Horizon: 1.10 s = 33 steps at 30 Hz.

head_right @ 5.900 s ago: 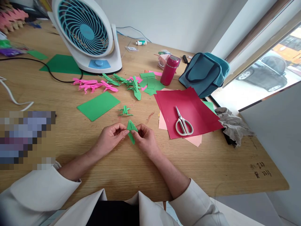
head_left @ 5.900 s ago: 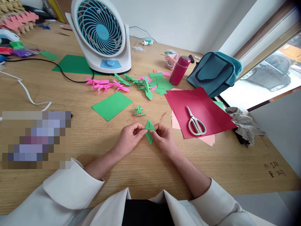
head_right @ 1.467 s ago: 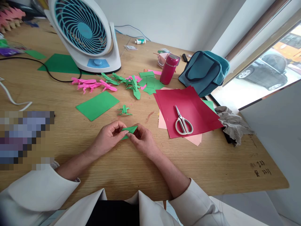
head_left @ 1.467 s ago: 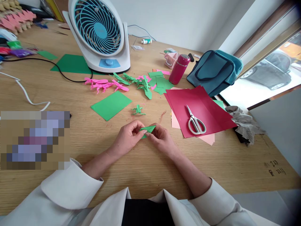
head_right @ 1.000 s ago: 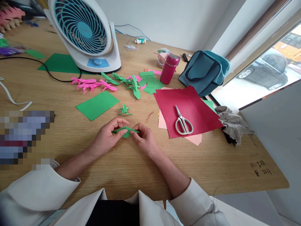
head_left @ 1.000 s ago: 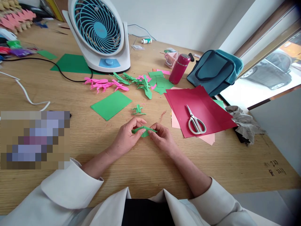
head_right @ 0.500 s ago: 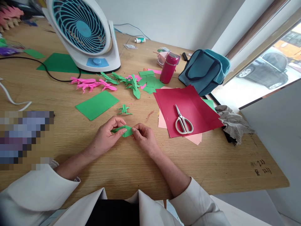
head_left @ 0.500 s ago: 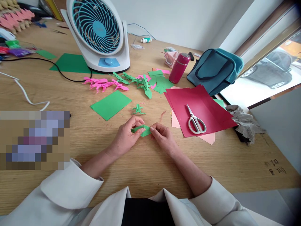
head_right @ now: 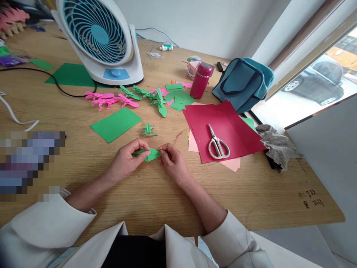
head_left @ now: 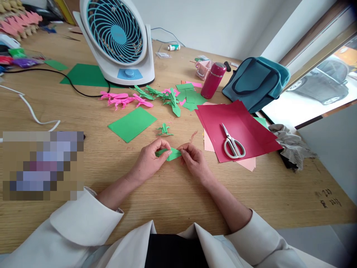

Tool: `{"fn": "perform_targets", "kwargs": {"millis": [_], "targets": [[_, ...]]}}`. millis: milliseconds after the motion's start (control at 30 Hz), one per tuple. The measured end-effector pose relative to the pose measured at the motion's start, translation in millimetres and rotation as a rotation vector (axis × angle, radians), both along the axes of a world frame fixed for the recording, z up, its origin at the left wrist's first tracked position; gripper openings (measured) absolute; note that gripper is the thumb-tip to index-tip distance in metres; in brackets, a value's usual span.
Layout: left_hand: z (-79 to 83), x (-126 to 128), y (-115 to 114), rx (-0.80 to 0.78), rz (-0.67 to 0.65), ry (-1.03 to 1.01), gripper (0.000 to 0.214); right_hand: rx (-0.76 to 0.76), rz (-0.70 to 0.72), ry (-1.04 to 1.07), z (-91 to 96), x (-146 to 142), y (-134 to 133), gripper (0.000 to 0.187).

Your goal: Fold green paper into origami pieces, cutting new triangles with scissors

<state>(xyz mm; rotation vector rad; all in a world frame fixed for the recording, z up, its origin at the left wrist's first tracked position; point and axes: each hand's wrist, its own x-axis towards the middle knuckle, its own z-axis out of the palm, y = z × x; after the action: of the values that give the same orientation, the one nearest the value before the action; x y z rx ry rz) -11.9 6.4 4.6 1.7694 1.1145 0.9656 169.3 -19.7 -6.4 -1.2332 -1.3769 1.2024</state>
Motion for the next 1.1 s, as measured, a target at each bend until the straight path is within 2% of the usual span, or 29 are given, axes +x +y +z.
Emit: {"fn": "perform_targets", "kwargs": {"millis": [133,300,367,467,600,833,1100], "targets": [[-0.7,-1.1,1.7,-0.005,0.002,0.061,0.007,0.142,-0.062,-0.070,-0.3,3.4,0.9,0.013],[-1.9,-1.9,2.8,-0.008,0.014,0.104,0.010,0.409,-0.115,-0.311,12.3,7.7,-3.5,0.010],[-2.2,-2.1,3.3,-0.003,0.015,0.112,0.011,0.504,-0.068,-0.386,17.1,8.0,-5.8,0.010],[-1.9,-2.4,4.4,-0.013,0.012,0.123,0.010,0.593,0.075,-0.516,19.5,7.2,-7.6,0.011],[-0.7,-2.7,6.2,-0.029,-0.001,0.139,0.011,0.627,0.181,-0.658,15.3,6.0,-6.2,0.015],[-1.5,-2.9,9.0,-0.110,-0.047,0.124,0.015,0.635,0.145,-0.788,12.1,6.9,-4.7,0.007],[-0.3,-3.3,5.7,-0.058,-0.058,0.193,0.019,0.643,0.192,-0.859,14.5,5.7,-6.3,0.004]]}}
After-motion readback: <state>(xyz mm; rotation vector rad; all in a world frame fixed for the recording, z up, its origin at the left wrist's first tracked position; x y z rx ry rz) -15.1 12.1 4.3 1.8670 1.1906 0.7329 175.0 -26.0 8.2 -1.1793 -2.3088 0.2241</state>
